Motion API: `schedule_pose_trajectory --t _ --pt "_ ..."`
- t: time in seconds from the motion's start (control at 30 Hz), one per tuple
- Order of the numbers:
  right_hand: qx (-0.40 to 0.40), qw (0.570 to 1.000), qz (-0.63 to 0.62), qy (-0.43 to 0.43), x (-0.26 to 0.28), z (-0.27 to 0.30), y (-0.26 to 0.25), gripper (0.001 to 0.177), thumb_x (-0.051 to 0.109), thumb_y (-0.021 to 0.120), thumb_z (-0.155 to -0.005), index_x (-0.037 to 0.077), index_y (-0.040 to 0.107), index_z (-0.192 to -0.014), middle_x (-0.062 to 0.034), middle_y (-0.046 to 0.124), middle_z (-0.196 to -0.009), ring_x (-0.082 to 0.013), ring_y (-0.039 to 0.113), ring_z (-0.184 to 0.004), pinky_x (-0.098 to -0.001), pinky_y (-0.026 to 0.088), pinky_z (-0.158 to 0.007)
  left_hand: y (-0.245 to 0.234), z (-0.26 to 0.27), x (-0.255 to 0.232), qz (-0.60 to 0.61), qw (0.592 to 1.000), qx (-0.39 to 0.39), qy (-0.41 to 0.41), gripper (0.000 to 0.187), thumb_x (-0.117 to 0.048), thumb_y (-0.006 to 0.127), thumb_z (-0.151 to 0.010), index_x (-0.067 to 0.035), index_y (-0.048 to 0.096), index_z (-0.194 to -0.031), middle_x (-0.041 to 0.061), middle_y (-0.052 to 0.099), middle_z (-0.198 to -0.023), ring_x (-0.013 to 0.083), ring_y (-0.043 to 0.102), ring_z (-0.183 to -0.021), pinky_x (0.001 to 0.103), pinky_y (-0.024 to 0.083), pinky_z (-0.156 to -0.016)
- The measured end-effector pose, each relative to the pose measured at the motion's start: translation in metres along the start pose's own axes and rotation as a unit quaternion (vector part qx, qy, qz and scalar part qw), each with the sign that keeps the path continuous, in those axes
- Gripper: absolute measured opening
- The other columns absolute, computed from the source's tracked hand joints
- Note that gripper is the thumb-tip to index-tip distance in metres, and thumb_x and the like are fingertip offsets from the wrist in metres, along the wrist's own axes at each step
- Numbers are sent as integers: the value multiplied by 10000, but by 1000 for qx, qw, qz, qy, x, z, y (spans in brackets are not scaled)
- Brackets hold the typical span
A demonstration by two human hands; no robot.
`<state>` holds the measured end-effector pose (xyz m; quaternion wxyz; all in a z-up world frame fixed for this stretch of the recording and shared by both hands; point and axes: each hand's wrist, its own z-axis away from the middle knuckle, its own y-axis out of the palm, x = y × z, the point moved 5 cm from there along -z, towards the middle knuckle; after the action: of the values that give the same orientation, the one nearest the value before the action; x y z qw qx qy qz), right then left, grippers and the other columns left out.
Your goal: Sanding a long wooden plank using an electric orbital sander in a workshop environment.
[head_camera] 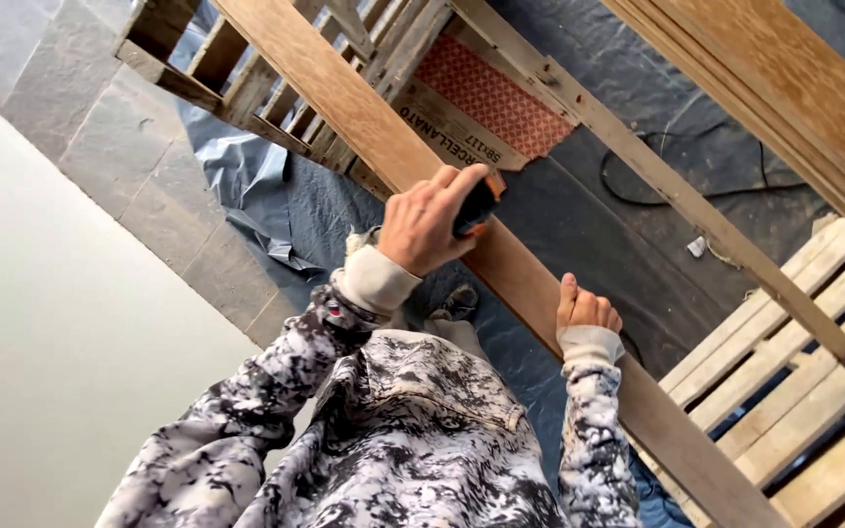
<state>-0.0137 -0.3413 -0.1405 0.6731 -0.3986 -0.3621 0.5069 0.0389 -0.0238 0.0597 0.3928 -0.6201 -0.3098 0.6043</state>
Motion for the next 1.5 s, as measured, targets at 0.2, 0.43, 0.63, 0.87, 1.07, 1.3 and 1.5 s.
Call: schedule_pose_trajectory --t 0.2,0.43,0.63,0.87,1.07,1.3,1.5 --pt "45 999 1 -26 32 47 -3 633 716 290 -1025 321 780 -970 -164 773 -918 -409 731 -986 -469 541 -961 -44 33 68 -26 994 -19 -106 818 -411 792 -698 -307 452 -1434 38 620 -1153 352 719 -980 481 594 -827" --pt "55 996 -39 -61 55 49 -6 689 722 303 -1022 212 713 -810 -189 744 -793 -435 734 -924 -503 551 -910 -87 54 140 -27 977 -65 -203 834 -412 811 -679 -314 458 -1428 30 622 -1228 394 685 -1065 553 541 -894" --pt "61 989 -29 -129 99 42 -3 693 703 285 -1025 156 630 -775 -205 735 -791 -440 741 -871 -510 559 -839 -113 42 193 -36 972 -108 -207 779 -405 811 -695 -297 493 -1397 43 646 -1218 408 679 -1071 563 522 -911" --pt "73 982 -35 -170 144 10 8 702 641 259 -1044 122 587 -705 -165 688 -670 -427 635 -611 -538 485 -622 -147 15 228 -61 981 -142 -115 589 -245 752 -807 -108 509 -1326 161 686 -1122 355 688 -891 513 594 -697" --pt "72 981 -30 -179 164 -3 14 736 676 236 -1031 116 552 -675 -170 676 -666 -448 608 -613 -557 469 -624 -161 -9 284 -88 975 -153 -135 570 -241 801 -809 -114 499 -1275 168 678 -1050 376 676 -836 515 560 -670" --pt "49 980 -34 -187 166 2 6 668 632 293 -1047 130 568 -704 -188 665 -671 -474 610 -635 -574 438 -605 -158 -17 342 -189 947 -216 -143 652 -426 839 -790 -110 590 -1303 210 686 -1063 453 663 -841 557 531 -629" --pt "57 981 -37 -180 168 2 4 664 635 281 -1045 134 585 -733 -178 664 -679 -459 614 -639 -567 436 -600 -154 -13 276 -147 959 -211 -118 501 -326 827 -800 -57 616 -1167 173 710 -996 382 689 -812 492 528 -610"
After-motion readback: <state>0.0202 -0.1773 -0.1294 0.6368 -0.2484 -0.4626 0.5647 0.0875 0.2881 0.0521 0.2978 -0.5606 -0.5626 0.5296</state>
